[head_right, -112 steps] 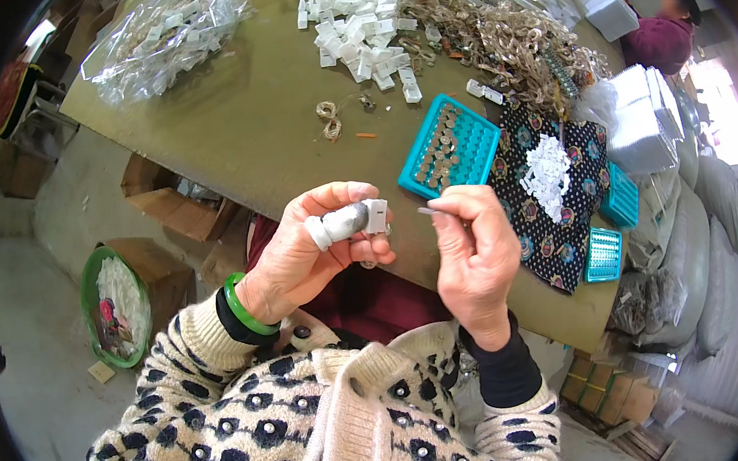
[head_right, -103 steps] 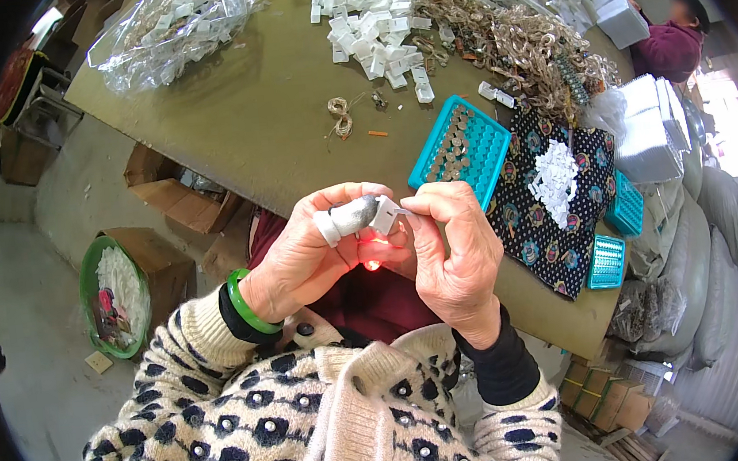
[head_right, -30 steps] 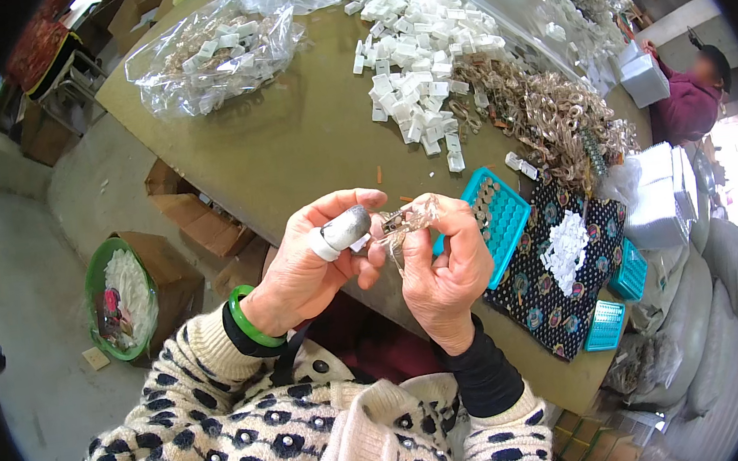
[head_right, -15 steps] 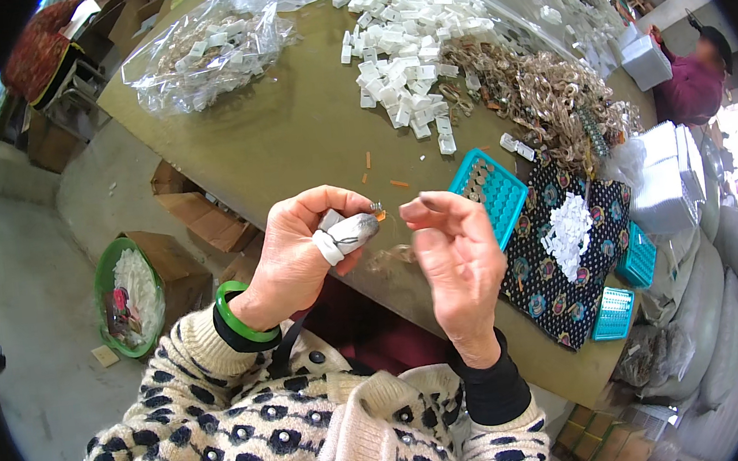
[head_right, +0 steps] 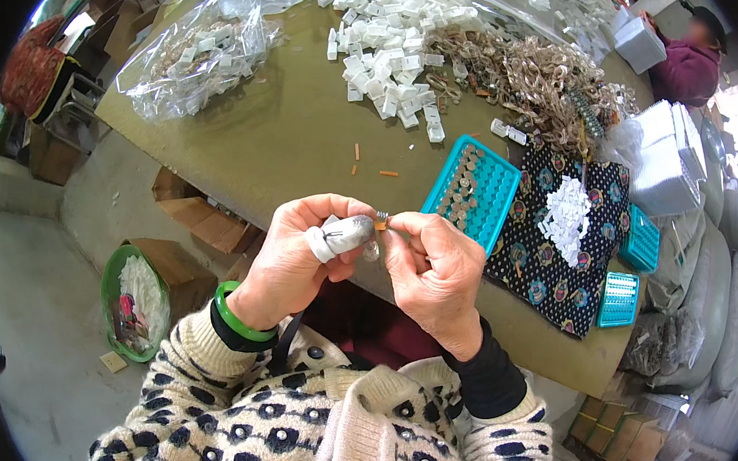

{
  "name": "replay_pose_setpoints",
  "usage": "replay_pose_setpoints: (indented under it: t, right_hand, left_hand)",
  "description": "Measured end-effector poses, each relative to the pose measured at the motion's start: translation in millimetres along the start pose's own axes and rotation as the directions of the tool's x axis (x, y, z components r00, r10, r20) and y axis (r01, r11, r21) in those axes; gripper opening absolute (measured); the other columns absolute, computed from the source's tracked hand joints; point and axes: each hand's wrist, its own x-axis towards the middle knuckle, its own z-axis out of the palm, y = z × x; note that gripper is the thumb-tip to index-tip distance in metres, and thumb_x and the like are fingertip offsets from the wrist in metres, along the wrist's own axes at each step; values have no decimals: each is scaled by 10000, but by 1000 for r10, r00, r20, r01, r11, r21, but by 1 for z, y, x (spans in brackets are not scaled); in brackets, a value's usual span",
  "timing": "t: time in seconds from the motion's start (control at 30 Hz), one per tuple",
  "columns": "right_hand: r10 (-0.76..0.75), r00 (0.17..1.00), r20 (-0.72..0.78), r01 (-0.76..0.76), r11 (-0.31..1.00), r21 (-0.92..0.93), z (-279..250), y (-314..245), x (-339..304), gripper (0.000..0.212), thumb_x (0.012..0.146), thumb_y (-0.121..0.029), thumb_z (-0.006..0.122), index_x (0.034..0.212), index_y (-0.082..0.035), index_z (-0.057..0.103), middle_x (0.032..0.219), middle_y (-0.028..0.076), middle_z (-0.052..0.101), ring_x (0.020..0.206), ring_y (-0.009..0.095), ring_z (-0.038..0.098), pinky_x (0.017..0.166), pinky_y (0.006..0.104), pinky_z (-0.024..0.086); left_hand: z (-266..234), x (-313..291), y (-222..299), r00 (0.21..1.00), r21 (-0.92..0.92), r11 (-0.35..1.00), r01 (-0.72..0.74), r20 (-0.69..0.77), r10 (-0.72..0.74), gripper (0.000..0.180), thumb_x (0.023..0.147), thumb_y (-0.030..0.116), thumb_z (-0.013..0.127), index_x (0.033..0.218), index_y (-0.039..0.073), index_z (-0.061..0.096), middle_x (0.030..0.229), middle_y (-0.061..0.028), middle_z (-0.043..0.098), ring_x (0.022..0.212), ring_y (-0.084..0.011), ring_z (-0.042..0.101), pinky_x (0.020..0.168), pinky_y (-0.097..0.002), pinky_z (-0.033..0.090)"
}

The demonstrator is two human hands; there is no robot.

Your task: The person repeatedly picks small white plastic housings and metal contacts from a table, inserts the contacts into the housings, and places the assembled units into a blue tray. The process is continuous and repetitive, with the person handling items one at a time.

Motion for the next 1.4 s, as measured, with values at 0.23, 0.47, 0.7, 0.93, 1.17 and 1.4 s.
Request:
replay_pose_setpoints:
  t: [0.23, 0.47, 0.7, 0.93, 1.17, 1.4]
  right_hand:
    - [16, 1000, 19, -16, 999, 27, 0, -2, -3, 100, 808, 78, 693, 844, -9, 658, 598, -51, 520, 501, -4, 390, 432, 202, 287]
    - [169, 982, 85, -181, 967, 177, -4, -13, 0, 67, 835, 74, 670, 859, 12, 666, 609, -48, 549, 523, -8, 392, 462, 191, 274]
    - [227, 950, 216, -278, 928, 247, -6, -15, 3, 89, 812, 95, 674, 847, 12, 669, 785, 14, 611, 641, 42, 526, 559, 180, 394]
    - [360, 895, 263, -437, 590, 679, 5, -19, -5, 76, 807, 94, 560, 785, 26, 589, 834, 80, 599, 577, 93, 557, 516, 216, 453]
    - [211, 955, 209, -284, 854, 437, 5, -23, -2, 95, 807, 107, 564, 835, 18, 545, 854, 83, 597, 630, 117, 576, 588, 225, 478]
    - [-129, 987, 98, 117, 986, 116, -4, -23, 0, 208, 810, 80, 684, 992, 7, 617, 911, 99, 637, 752, 183, 626, 641, 271, 500]
  left_hand:
    - [-6, 3, -8, 989, -173, 978, 115, 114, -96, 209, 894, 221, 721, 947, 32, 651, 773, -24, 593, 635, -76, 502, 467, -207, 352]
    - [-14, 6, -13, 956, -249, 948, 200, 261, -133, 229, 890, 247, 721, 982, 53, 642, 758, -5, 523, 622, -80, 431, 465, -208, 299]
    - [-22, 6, -10, 913, -260, 942, 212, 396, -96, 201, 888, 223, 697, 924, 55, 591, 719, -12, 485, 574, -88, 400, 445, -222, 275]
    - [-18, -2, -15, 915, -272, 948, 167, 402, -46, 222, 908, 251, 691, 874, 58, 586, 654, -5, 440, 528, -109, 405, 431, -248, 271]
    - [-23, -3, -10, 909, -371, 904, 214, 415, -46, 244, 872, 238, 716, 898, 29, 594, 731, -87, 591, 636, -208, 601, 438, -271, 407]
    - [-10, 3, 15, 920, -90, 957, 276, 312, -236, 299, 826, 284, 781, 917, 46, 624, 705, -40, 606, 603, -104, 528, 516, -221, 367]
